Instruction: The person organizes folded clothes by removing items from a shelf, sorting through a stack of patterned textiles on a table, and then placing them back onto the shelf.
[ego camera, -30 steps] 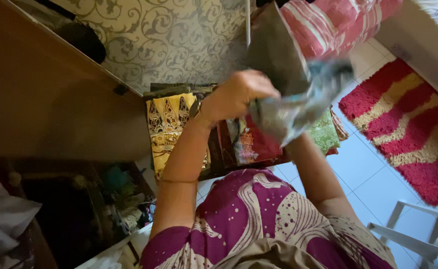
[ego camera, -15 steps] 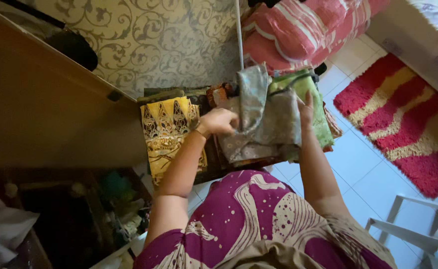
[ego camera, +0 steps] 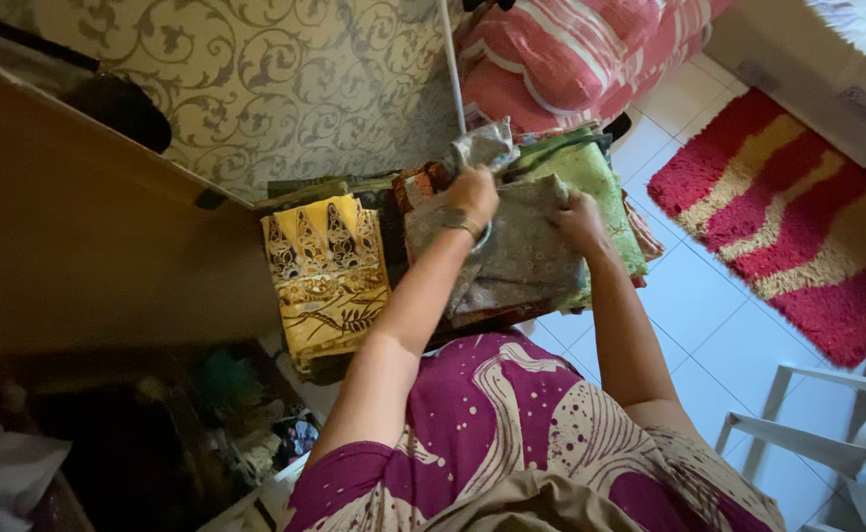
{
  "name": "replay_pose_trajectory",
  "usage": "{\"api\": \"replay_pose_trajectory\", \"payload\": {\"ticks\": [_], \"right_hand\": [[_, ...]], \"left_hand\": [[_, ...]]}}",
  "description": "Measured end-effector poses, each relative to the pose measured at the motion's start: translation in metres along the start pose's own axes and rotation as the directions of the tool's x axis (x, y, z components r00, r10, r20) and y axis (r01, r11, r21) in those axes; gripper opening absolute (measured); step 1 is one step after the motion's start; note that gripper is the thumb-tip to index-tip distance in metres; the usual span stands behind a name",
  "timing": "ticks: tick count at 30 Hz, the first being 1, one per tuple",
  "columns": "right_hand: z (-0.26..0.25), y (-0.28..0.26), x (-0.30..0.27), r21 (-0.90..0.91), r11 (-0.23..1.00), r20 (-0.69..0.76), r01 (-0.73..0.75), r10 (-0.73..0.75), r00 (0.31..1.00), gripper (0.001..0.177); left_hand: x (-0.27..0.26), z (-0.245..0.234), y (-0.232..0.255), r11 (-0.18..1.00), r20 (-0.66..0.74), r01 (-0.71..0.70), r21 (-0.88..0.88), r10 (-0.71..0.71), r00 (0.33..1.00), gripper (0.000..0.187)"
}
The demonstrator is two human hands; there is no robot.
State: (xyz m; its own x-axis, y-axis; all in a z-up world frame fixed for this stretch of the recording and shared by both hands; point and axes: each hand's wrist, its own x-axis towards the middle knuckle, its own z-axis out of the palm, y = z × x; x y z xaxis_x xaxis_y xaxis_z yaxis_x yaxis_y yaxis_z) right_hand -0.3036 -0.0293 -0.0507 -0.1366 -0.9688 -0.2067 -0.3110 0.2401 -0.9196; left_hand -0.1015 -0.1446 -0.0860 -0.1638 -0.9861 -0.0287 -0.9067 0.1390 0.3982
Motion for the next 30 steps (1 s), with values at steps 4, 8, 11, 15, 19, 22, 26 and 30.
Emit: {"api": "replay_pose_trajectory", "payload": {"ticks": [4,8,11,15,19,22,26,30], "right_hand": [[-0.033,0.003,-0.004,-0.094,0.991,-0.156,0.095,-0.109,0.982,0.034],[-0.087,0.015,0.013,-0.473,0.874,-0.374,0.114,-0.316,0.872,0.019],[-0.124,0.032,0.03,-0.687,0.725,-0.429,0.057,-0.468,0.772,0.013],[-0.108,0.044,0.038,-0.785,0.609,-0.508,-0.111,-0.531,0.678,0.036],[-0.03,0.014,0.028,-0.703,0.709,-0.323,-0.057,-0.246,0.914,0.046],[0.035,-0.014,0.002,-0.748,0.628,-0.068,0.216,-0.397,0.915,0.098],[0.064,-0.026,-0.011,-0.741,0.607,-0.057,0.286,-0.482,0.874,0.109],[0.049,-0.021,0.002,-0.703,0.689,-0.159,0.178,-0.396,0.905,0.104]], "left_hand": [[-0.016,-0.075,-0.025,0.933,-0.091,-0.027,-0.358,-0.006,0.996,0.026],[-0.063,-0.145,-0.052,0.267,-0.124,-0.097,-0.959,-0.088,0.988,0.03],[-0.097,-0.143,-0.083,-0.131,-0.191,-0.212,-0.968,-0.16,0.968,0.042],[-0.132,-0.103,-0.13,-0.042,-0.028,-0.043,-0.998,-0.297,0.954,0.047],[-0.135,-0.076,-0.159,-0.039,0.213,0.211,-0.977,-0.282,0.935,0.048],[-0.125,-0.067,-0.16,-0.175,0.254,0.207,-0.962,-0.307,0.917,0.051],[-0.1,-0.062,-0.16,-0.349,0.257,0.136,-0.927,-0.326,0.91,0.046],[-0.062,-0.052,-0.173,-0.507,0.344,0.136,-0.851,-0.341,0.875,0.046]]}}
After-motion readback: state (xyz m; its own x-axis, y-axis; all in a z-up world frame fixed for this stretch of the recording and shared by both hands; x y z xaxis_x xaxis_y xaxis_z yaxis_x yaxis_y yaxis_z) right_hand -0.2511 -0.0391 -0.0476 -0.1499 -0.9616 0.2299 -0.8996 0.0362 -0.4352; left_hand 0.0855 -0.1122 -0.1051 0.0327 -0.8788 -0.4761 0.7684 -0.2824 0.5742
